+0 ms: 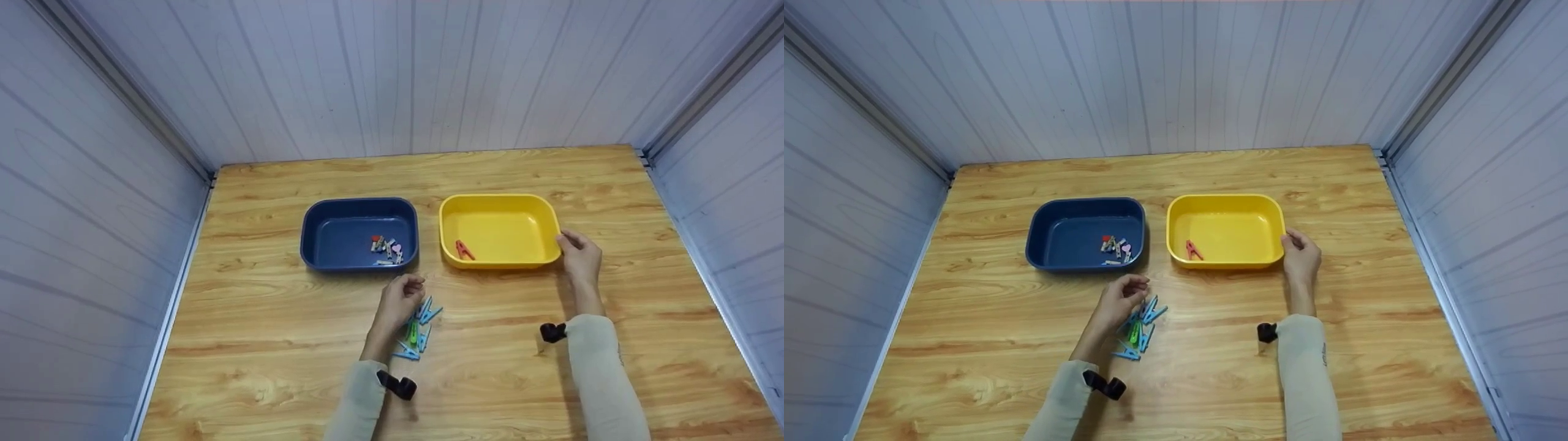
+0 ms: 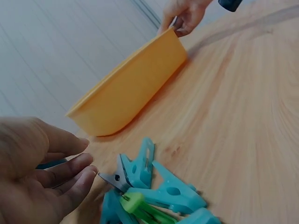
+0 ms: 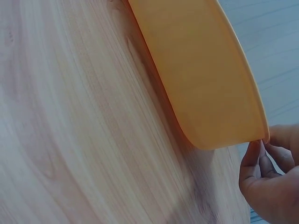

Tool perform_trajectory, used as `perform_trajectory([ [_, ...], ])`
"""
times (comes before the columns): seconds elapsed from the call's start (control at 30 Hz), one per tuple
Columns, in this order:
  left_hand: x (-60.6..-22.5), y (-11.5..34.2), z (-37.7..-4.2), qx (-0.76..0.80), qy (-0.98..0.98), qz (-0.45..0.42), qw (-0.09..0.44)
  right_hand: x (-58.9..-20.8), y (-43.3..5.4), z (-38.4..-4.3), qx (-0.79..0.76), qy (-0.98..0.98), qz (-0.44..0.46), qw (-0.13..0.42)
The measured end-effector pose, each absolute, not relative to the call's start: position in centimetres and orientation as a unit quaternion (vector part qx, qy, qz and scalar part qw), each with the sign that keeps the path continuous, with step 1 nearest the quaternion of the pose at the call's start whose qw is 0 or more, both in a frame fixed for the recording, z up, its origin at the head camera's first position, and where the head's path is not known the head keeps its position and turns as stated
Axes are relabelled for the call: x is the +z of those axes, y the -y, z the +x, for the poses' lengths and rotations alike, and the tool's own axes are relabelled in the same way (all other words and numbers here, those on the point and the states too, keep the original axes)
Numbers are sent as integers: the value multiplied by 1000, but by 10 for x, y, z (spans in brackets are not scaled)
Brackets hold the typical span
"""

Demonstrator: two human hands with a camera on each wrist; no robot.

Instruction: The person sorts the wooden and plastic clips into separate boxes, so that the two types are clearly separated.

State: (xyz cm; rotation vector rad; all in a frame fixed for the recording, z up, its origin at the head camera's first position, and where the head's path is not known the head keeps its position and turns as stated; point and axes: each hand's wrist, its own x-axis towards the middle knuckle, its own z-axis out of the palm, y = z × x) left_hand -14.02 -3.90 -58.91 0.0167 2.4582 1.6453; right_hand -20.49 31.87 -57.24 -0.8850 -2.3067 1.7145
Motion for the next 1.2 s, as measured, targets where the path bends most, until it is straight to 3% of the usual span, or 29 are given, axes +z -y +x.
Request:
perform_trajectory([
  [0.23,-592,38,-137,524,-849,17,67,-572,-319,-205,584,755,-290,70],
  [0.53,-596,36,-135,500,-861,27,92,-573,-318,-205,589,750,-288,80],
  [0.9,-600,34,-135,447,-890,33,86,-575,-319,-205,583,755,-292,72],
  [1.2,-601,33,-136,420,-905,47,48,-573,-319,-204,573,763,-292,60],
])
